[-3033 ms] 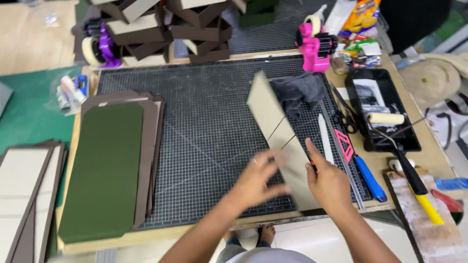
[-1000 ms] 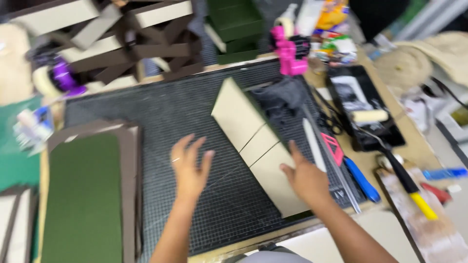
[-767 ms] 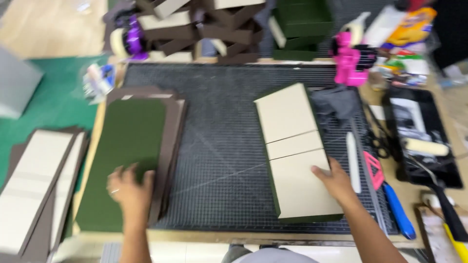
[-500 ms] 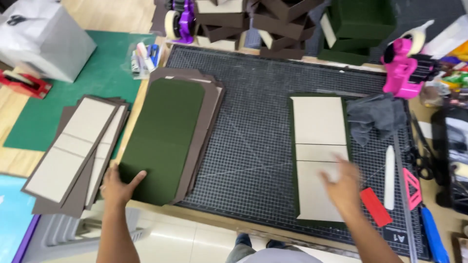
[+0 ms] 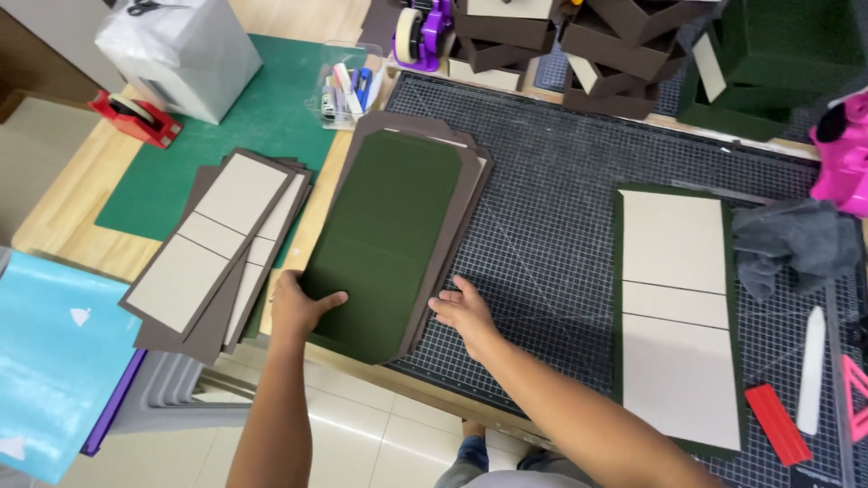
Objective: The person assembles cardboard components by applying adhesive with a roller, folding edges by hand, and smoothing surfaces with a scraper tool.
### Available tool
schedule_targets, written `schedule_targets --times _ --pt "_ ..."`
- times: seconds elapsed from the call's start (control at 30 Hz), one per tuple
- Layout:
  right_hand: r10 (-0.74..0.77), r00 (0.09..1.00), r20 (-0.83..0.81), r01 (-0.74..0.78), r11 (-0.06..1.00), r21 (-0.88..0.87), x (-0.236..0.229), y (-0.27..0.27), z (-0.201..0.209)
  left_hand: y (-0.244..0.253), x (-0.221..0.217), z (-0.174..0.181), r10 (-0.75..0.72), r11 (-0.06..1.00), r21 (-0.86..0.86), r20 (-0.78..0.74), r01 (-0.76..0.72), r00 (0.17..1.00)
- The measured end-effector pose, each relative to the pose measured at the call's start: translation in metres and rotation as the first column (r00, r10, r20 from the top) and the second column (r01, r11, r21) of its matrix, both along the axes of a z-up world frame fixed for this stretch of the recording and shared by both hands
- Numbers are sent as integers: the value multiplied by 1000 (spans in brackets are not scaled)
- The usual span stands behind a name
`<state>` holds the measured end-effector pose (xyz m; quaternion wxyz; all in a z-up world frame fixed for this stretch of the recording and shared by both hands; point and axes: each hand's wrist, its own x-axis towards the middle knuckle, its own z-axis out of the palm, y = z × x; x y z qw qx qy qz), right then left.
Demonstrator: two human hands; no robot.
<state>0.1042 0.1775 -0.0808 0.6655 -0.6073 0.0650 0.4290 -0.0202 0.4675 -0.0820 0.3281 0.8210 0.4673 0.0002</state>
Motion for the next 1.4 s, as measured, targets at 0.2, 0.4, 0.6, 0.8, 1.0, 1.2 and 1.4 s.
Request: schedule_targets --times 0.2,0.4,0.6,0.8,1.0,1.2,1.4 --pt "-96 994 -47 90 989 -117 8 33 -27 -15 -4 25 51 995 -91 18 -49 999" --pt "-107 989 106 127 971 -203 4 37 22 -8 -10 -8 79 992 -100 55 -73 995" --pt "124 943 308 37 882 -469 13 33 -36 -45 15 20 -7 998 57 160 -2 987" --pt "-25 988 152 79 930 -359 25 26 -3 -49 23 -2 -63 987 145 -16 64 998" --pt "-37 995 95 65 948 -310 19 28 3 -53 28 16 -30 997 67 -27 32 999" --pt "-156 974 162 194 947 -258 6 28 35 -66 33 22 112 994 -15 -12 -112 994" --pt "63 937 345 102 891 -442 3 21 7 -82 35 23 92 994 61 32 -94 995"
